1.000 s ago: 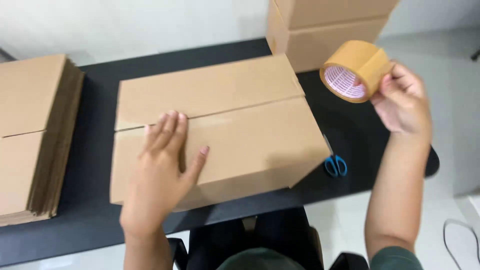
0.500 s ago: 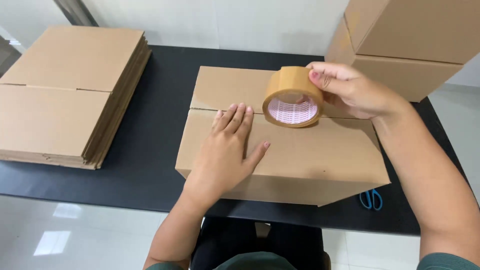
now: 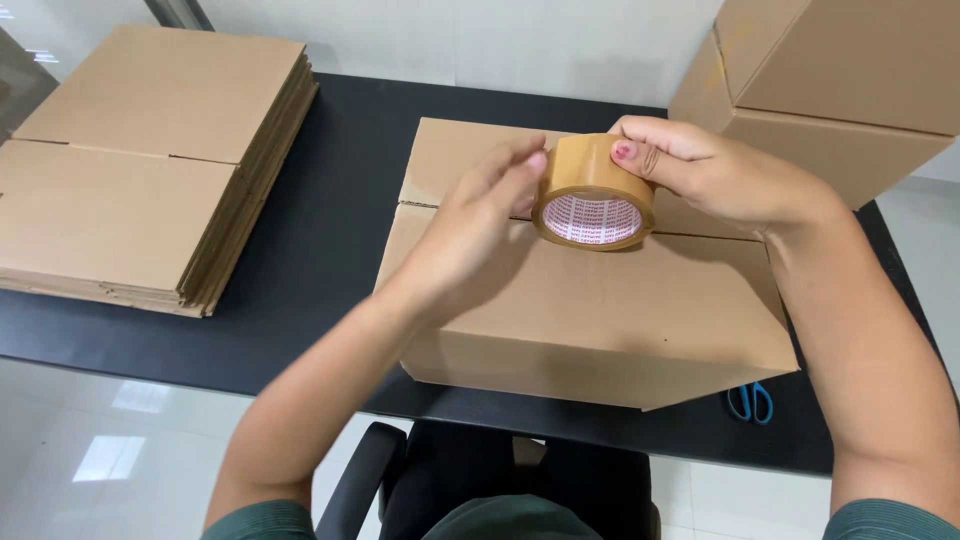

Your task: The person applies adhesive tape to the seams of several cardboard boxes using a tape dispenser and scissors, then stacks the finished boxes.

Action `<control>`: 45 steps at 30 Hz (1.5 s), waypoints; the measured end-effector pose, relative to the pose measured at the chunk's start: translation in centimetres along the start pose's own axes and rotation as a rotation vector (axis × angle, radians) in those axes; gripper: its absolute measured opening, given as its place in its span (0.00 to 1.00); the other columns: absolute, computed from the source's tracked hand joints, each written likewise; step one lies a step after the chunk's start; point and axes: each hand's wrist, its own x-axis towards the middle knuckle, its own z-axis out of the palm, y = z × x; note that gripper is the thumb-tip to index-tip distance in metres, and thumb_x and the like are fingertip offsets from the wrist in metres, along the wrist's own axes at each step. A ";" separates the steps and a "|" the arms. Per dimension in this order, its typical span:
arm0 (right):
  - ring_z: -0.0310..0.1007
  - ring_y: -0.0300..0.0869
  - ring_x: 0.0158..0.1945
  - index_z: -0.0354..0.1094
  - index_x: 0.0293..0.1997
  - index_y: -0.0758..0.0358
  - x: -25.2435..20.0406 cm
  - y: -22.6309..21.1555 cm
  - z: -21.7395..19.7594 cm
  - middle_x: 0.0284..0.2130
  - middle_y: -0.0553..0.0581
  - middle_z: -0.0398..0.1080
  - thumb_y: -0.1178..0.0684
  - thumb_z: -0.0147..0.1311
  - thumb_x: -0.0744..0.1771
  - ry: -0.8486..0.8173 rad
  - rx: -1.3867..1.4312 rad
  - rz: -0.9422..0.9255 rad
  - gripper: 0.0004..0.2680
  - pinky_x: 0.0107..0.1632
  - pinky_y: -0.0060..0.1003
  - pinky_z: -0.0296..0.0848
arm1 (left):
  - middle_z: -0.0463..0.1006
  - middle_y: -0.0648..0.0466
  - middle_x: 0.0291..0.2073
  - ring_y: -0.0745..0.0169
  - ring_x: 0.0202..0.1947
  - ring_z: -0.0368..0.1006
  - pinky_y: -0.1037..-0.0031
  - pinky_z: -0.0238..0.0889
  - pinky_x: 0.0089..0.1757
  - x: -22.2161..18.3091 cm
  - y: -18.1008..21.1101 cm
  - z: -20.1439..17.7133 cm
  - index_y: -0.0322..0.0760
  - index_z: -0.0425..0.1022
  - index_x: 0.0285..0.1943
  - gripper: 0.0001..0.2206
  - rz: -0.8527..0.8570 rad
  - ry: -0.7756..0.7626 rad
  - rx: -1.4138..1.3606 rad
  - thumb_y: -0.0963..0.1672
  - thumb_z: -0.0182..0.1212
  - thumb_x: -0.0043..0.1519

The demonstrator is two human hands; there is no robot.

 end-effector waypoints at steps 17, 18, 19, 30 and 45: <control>0.49 0.34 0.28 0.53 0.28 0.60 0.4 -1.4 0.5 0.24 0.47 0.50 0.48 0.34 0.69 0.008 -0.155 0.070 0.11 0.33 0.29 0.52 | 0.75 0.56 0.35 0.70 0.34 0.68 0.81 0.63 0.41 0.6 1.7 -0.5 0.38 0.73 0.41 0.14 0.090 0.068 0.427 0.47 0.45 0.56; 0.49 0.34 0.28 0.53 0.28 0.60 0.4 -1.6 0.5 0.24 0.47 0.50 0.48 0.34 0.69 0.007 -0.156 0.069 0.11 0.33 0.29 0.52 | 0.75 0.56 0.35 0.70 0.34 0.68 0.81 0.63 0.41 0.5 1.7 -0.4 0.38 0.73 0.41 0.14 0.091 0.069 0.427 0.47 0.45 0.56; 0.49 0.34 0.28 0.53 0.28 0.60 0.4 -1.9 0.6 0.23 0.47 0.51 0.48 0.35 0.69 0.015 -0.153 0.092 0.11 0.33 0.29 0.51 | 0.75 0.55 0.32 0.70 0.31 0.69 0.82 0.64 0.37 0.4 1.7 -0.3 0.39 0.74 0.42 0.13 0.104 0.086 0.468 0.45 0.46 0.56; 0.60 0.35 0.29 0.62 0.34 0.57 0.7 -4.1 2.8 0.25 0.48 0.63 0.45 0.36 0.68 0.124 -0.282 0.155 0.11 0.34 0.31 0.57 | 0.76 0.58 0.26 0.73 0.24 0.68 0.83 0.64 0.27 1.3 0.8 -1.1 0.39 0.69 0.31 0.02 0.361 0.215 0.818 0.40 0.51 0.55; 0.63 0.38 0.31 0.50 0.41 0.59 1.1 -0.7 3.9 0.30 0.53 0.65 0.54 0.57 0.59 0.292 -0.234 -0.088 0.15 0.31 0.32 0.60 | 0.73 0.56 0.24 0.64 0.26 0.72 0.76 0.65 0.35 1.1 1.7 -4.5 0.37 0.51 0.50 0.16 0.623 0.294 0.904 0.37 0.49 0.55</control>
